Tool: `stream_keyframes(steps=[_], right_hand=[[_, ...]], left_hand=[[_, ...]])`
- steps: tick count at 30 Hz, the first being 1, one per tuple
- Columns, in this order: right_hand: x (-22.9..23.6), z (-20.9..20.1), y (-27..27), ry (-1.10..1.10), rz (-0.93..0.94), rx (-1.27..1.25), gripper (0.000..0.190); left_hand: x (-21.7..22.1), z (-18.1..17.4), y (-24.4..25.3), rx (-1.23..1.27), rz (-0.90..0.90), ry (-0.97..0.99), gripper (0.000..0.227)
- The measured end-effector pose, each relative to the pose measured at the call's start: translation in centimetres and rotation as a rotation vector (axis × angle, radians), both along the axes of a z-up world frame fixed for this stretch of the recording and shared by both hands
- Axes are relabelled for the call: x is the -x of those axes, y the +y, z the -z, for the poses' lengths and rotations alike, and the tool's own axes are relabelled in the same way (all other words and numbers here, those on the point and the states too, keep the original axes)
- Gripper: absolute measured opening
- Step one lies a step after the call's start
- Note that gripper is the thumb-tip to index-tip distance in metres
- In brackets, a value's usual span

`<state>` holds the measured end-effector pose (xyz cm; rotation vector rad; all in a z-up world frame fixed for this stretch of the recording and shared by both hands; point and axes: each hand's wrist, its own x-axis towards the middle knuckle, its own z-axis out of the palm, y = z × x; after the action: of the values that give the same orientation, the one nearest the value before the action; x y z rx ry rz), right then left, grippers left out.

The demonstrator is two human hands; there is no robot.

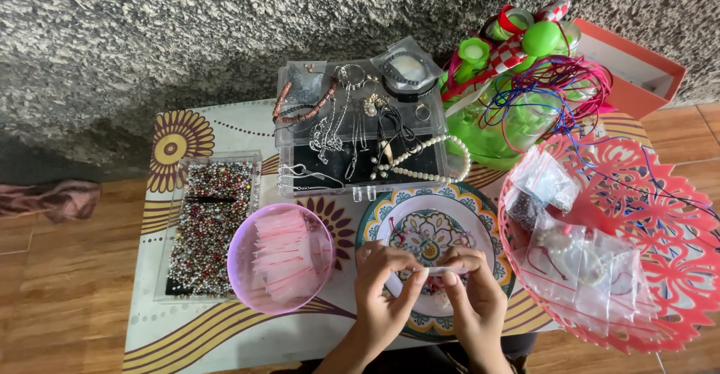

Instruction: The person sorts various jewelry items including necklaces and beaded bracelets from containers and bags, handling them by hand and placing them onto a decorative plate.

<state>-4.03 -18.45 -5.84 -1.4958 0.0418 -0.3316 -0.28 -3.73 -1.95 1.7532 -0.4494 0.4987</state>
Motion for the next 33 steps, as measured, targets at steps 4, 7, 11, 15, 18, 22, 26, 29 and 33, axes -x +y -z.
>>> stream_keyframes(steps=[4,7,11,15,18,22,26,29,33], right_hand=[[-0.2,-0.9,0.2,0.025,-0.038,0.05,0.015],[-0.3,-0.8,0.2,-0.02,-0.047,0.052,0.01],[-0.2,-0.7,0.2,-0.029,-0.048,0.026,0.011],[-0.2,0.0,-0.2,-0.014,-0.061,-0.003,0.009],[0.1,-0.1,-0.2,0.031,-0.062,-0.023,0.008],[-0.1,0.3,-0.3,0.003,-0.041,-0.091,0.007],[0.1,0.3,-0.5,-0.05,-0.017,-0.006,0.006],[0.2,0.5,-0.6,-0.027,-0.024,-0.045,0.007],[-0.1,-0.5,-0.4,-0.023,-0.102,-0.011,0.009]], left_hand=[[0.2,0.1,0.0,-0.006,-0.007,-0.005,0.007],[0.0,-0.2,0.0,-0.005,-0.007,-0.04,0.007],[0.1,-0.4,0.1,-0.005,0.031,-0.014,0.006],[0.0,-0.9,0.2,-0.009,0.054,-0.011,0.009],[0.2,-0.2,0.1,0.002,0.021,-0.014,0.007],[0.1,0.0,0.5,-0.001,0.005,-0.021,0.008],[0.2,0.5,0.7,0.04,0.053,0.017,0.013],[0.2,0.0,0.7,0.041,0.078,0.048,0.008],[0.1,-0.2,0.6,0.025,0.093,0.054,0.006]])
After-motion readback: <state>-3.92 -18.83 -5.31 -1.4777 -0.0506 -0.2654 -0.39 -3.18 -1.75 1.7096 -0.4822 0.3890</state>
